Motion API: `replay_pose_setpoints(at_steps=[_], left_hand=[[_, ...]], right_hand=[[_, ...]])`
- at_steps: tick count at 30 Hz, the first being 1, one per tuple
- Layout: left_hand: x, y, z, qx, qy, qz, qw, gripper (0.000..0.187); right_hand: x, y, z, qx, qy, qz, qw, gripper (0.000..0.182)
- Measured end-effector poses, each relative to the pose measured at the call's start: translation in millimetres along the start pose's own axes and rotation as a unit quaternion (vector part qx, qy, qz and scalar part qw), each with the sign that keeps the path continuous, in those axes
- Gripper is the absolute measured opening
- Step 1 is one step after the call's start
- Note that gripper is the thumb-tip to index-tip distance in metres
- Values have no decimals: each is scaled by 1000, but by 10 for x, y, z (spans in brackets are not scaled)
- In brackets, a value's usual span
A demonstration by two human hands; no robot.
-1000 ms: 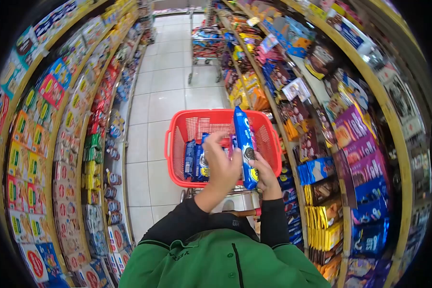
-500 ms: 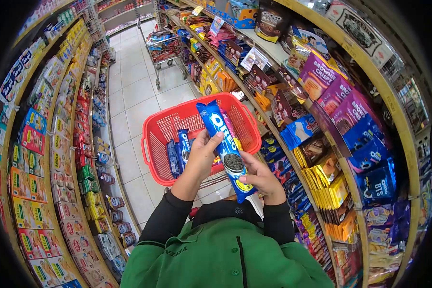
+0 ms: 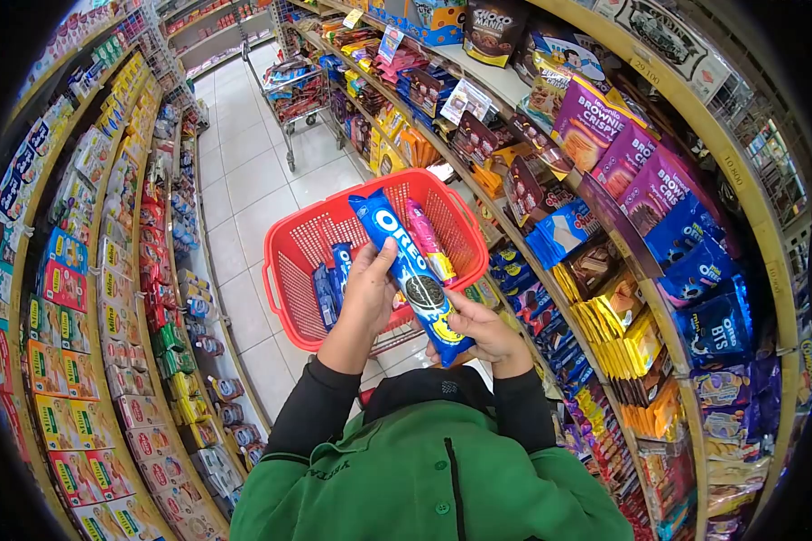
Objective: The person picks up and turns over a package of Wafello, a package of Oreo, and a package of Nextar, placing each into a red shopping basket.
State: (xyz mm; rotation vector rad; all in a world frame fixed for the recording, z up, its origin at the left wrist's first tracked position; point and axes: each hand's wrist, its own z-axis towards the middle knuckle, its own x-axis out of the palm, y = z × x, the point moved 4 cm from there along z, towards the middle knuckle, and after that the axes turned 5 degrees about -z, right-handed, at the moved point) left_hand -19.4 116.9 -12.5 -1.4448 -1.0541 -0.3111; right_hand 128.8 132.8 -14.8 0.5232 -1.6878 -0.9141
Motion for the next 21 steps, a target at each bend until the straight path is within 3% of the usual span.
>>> replay_pose_setpoints(at_steps=[6, 21], left_hand=[[-61, -2, 35, -8, -43, 7, 999, 27], [-108, 72, 84, -77, -33, -20, 996, 24]], right_hand=[[-140, -44, 50, 18, 29, 68, 997, 46], [-288, -99, 1, 16, 47, 65, 997, 60]])
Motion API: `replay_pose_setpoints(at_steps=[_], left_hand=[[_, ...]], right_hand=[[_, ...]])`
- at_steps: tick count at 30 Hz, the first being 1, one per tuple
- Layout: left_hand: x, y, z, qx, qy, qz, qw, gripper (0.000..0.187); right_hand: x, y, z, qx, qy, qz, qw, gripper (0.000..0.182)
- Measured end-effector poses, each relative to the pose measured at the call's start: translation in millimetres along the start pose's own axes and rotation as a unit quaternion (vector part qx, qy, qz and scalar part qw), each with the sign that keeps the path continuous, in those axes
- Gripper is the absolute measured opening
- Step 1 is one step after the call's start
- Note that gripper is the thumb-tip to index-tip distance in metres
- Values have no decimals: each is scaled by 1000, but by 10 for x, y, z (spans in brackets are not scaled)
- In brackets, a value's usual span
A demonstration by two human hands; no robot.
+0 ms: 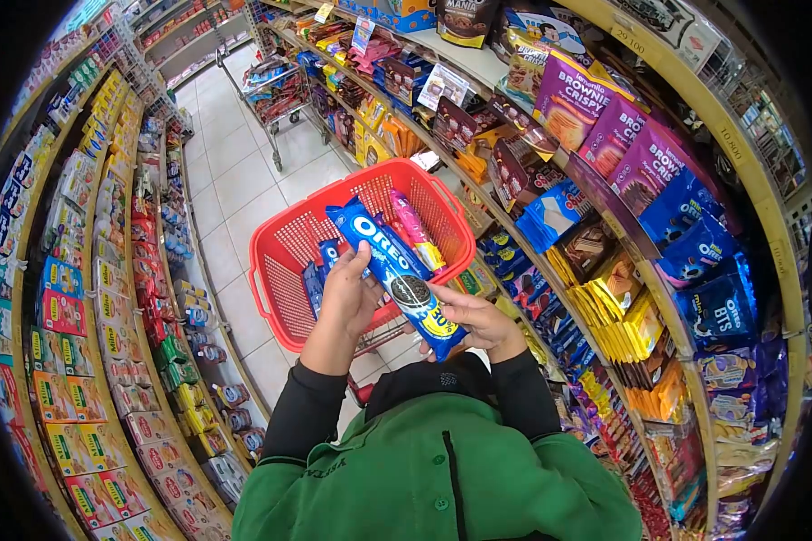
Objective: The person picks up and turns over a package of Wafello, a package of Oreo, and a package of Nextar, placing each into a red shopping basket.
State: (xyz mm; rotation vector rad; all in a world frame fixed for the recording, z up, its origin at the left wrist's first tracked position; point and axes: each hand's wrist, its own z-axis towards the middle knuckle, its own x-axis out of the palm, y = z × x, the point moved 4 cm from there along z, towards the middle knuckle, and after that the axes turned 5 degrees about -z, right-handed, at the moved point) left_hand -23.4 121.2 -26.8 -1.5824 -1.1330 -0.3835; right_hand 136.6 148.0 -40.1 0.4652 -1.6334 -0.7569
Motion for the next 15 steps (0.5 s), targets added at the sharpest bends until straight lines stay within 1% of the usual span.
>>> replay_pose_setpoints(at_steps=[9, 12, 15], left_hand=[[9, 34, -18, -22, 20, 11, 1000, 25], [23, 42, -35, -34, 17, 14, 999, 26], [15, 63, -32, -49, 35, 10, 998, 26]], right_hand=[[13, -17, -37, -21, 25, -15, 999, 68], [-25, -48, -67, -27, 17, -42, 999, 72], [-79, -98, -78, -39, 19, -72, 996, 77]])
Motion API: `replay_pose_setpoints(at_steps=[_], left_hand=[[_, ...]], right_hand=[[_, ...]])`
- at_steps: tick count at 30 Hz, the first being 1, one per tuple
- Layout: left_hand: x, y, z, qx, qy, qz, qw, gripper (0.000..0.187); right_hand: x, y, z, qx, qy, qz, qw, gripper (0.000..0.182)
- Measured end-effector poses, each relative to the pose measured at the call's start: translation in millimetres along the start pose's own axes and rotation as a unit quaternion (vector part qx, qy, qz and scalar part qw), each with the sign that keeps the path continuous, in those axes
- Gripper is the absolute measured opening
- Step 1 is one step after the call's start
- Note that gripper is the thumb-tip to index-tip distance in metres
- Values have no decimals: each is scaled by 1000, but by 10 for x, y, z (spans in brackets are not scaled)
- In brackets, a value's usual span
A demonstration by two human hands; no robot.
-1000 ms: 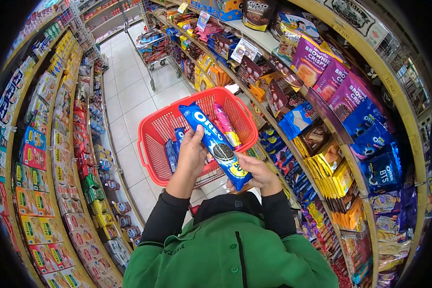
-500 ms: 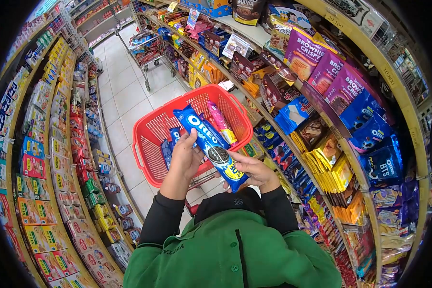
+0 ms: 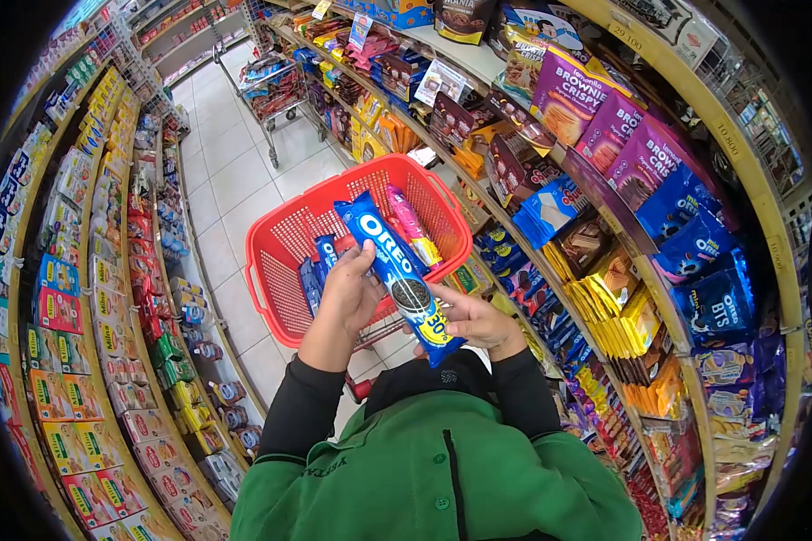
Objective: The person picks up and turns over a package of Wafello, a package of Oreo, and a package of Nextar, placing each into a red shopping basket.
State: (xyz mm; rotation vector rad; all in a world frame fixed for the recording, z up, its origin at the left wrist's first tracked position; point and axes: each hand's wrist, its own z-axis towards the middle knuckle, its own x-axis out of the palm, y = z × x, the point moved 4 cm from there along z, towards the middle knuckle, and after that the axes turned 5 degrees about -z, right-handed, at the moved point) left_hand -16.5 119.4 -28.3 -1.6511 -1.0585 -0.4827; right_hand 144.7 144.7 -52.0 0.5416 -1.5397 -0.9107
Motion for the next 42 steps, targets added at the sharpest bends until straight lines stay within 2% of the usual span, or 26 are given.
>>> replay_pose_setpoints(at_steps=[9, 12, 15, 16, 19, 23, 25, 29, 35, 36, 39, 40, 41, 42], left_hand=[[12, 28, -2, 2, 6, 21, 1000, 25], [84, 31, -40, 3, 20, 60, 998, 28], [99, 35, -60, -8, 6, 168, 986, 34], [104, 30, -78, 4, -25, 173, 985, 42], [92, -109, -118, 56, -88, 183, 978, 49], [77, -218, -164, 95, -90, 129, 983, 52], [63, -218, -167, 99, -90, 124, 983, 51], [87, -224, -175, 91, -105, 132, 982, 50], [58, -245, -167, 87, -110, 106, 984, 48], [53, -261, -165, 90, -113, 99, 985, 47], [18, -325, -159, 97, -127, 82, 984, 43], [27, -353, -160, 103, -139, 76, 982, 43], [20, -370, -155, 104, -144, 66, 982, 43], [1, -389, -151, 105, -150, 56, 981, 43]], right_hand=[[24, 1, -39, 6, -6, -15, 1000, 84], [58, 18, -51, -3, -15, -11, 1000, 86], [30, 11, -181, -15, -13, 36, 999, 86], [37, 26, -250, -21, -46, 51, 997, 87], [-127, -42, -588, -1, -57, 98, 994, 93], [-477, -277, -1171, 22, -98, 113, 988, 89], [-656, -423, -1381, -2, -158, 122, 980, 91], [-931, -565, -1558, -42, -238, 113, 964, 79], [-1714, -885, -1449, 24, -368, 112, 923, 64], [-1847, -914, -1433, 49, -424, 99, 899, 52], [-2316, -973, -1296, 63, -452, 98, 884, 41], [-2476, -996, -1276, 63, -498, 96, 860, 36], [-2626, -986, -1243, 74, -486, 60, 869, 36], [-2824, -1021, -1227, 73, -509, 62, 856, 36]])
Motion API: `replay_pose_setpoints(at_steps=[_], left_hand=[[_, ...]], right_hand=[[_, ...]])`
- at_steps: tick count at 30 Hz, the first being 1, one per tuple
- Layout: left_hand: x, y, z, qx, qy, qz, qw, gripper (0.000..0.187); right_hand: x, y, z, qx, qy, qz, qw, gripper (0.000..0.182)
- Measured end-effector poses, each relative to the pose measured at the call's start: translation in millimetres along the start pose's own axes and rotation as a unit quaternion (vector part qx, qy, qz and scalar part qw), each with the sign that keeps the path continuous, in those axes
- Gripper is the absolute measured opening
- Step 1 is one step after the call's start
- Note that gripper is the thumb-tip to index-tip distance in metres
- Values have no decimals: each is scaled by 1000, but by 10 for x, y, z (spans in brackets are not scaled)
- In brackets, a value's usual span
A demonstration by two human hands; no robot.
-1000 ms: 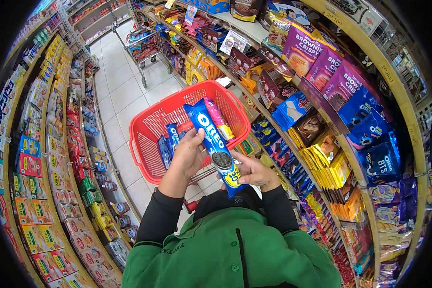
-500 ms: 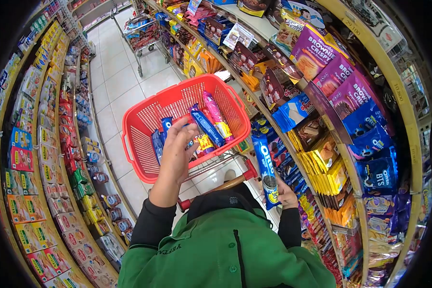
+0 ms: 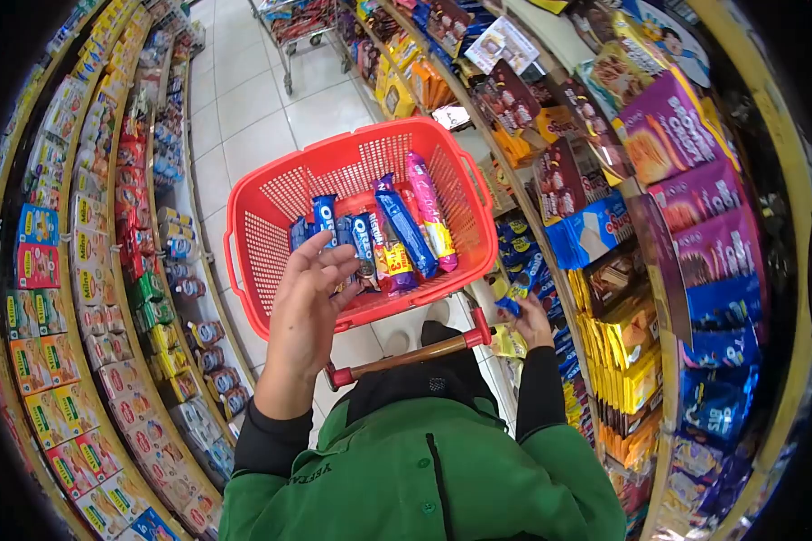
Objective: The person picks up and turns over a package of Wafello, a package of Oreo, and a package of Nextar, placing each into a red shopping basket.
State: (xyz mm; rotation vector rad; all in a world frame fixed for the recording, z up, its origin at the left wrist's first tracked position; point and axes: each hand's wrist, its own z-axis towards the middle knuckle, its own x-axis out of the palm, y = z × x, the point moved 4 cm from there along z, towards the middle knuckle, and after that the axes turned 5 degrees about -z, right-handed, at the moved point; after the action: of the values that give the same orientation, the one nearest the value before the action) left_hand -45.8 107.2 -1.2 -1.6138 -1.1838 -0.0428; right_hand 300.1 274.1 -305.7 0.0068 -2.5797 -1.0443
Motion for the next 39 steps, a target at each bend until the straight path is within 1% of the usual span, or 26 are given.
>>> replay_pose_setpoints(at_steps=[1, 3, 4, 5, 7, 8, 9, 11, 12, 13, 14, 15, 18, 20, 21, 22, 24, 25, 26, 29, 32, 38, 39], left_hand=[[-22, -11, 19, 0, -7, -9, 1000, 43], [-68, -29, 61, 6, -26, -21, 999, 43], [-85, -42, 76, 9, -35, -28, 999, 43], [-102, -51, 93, 13, -44, -34, 998, 43], [-147, -48, 124, 12, -64, -35, 997, 43], [-161, -42, 139, 10, -67, -41, 997, 43], [-168, -38, 157, 8, -69, -48, 996, 43], [-173, -38, 184, 3, -80, -56, 995, 43], [-181, -32, 196, 2, -83, -64, 995, 42], [-191, -28, 204, 1, -87, -71, 994, 42], [-201, -29, 214, 2, -90, -74, 993, 42], [-208, -29, 222, 3, -94, -77, 993, 42], [-219, -35, 237, 9, -103, -82, 991, 41], [-230, -33, 249, 12, -109, -82, 991, 41], [-233, -33, 253, 14, -110, -81, 990, 41], [-235, -27, 255, 13, -110, -83, 990, 41], [-245, -12, 259, 13, -108, -85, 990, 41], [-256, -1, 259, 11, -103, -75, 992, 41], [-272, 9, 260, 9, -98, -65, 993, 42], [-279, -6, 245, 11, -85, -60, 994, 42], [-247, -44, 233, 22, -89, -77, 993, 41], [-262, -99, 173, 33, -67, -71, 995, 43], [-268, -116, 163, 36, -62, -73, 995, 43]], right_hand=[[-72, -8, 182, -1, -26, 4, 1000, 36], [-59, 88, 374, -6, -115, -10, 993, 33], [-41, 145, 488, -22, -86, 2, 996, 28], [-95, 143, 672, -37, -104, 32, 993, 26], [-331, 68, 1127, -10, -90, 53, 994, 25], [-130, 211, 1070, -39, -124, 79, 988, 25], [50, 336, 1013, -33, -149, 89, 984, 24], [-33, 349, 1247, -47, -185, 117, 975, 25], [-69, 362, 1318, -70, -170, 101, 978, 28], [-252, 289, 1543, -57, -148, 108, 981, 30], [-277, 396, 1502, -218, -128, -229, 940, 29], [-195, 422, 1435, -350, -85, -532, 766, 28], [-441, 292, 1801, -313, -56, -376, 871, 32], [-707, 160, 2115, -255, -69, -396, 879, 34], [-629, 191, 2132, -144, -94, -278, 945, 37], [-543, 215, 2122, -43, -143, -139, 979, 39], [-110, 437, 1835, -12, -192, -134, 972, 39], [-34, 462, 1781, 3, -215, -132, 968, 39], [-9, 476, 1792, -30, -182, -117, 976, 40], [42, 503, 1756, -2, -229, -144, 963, 39], [-108, 426, 1831, -37, -206, -149, 966, 44], [-80, 267, 1701, 15, -293, -252, 922, 40], [-230, 145, 1837, -4, -176, -369, 912, 31]])
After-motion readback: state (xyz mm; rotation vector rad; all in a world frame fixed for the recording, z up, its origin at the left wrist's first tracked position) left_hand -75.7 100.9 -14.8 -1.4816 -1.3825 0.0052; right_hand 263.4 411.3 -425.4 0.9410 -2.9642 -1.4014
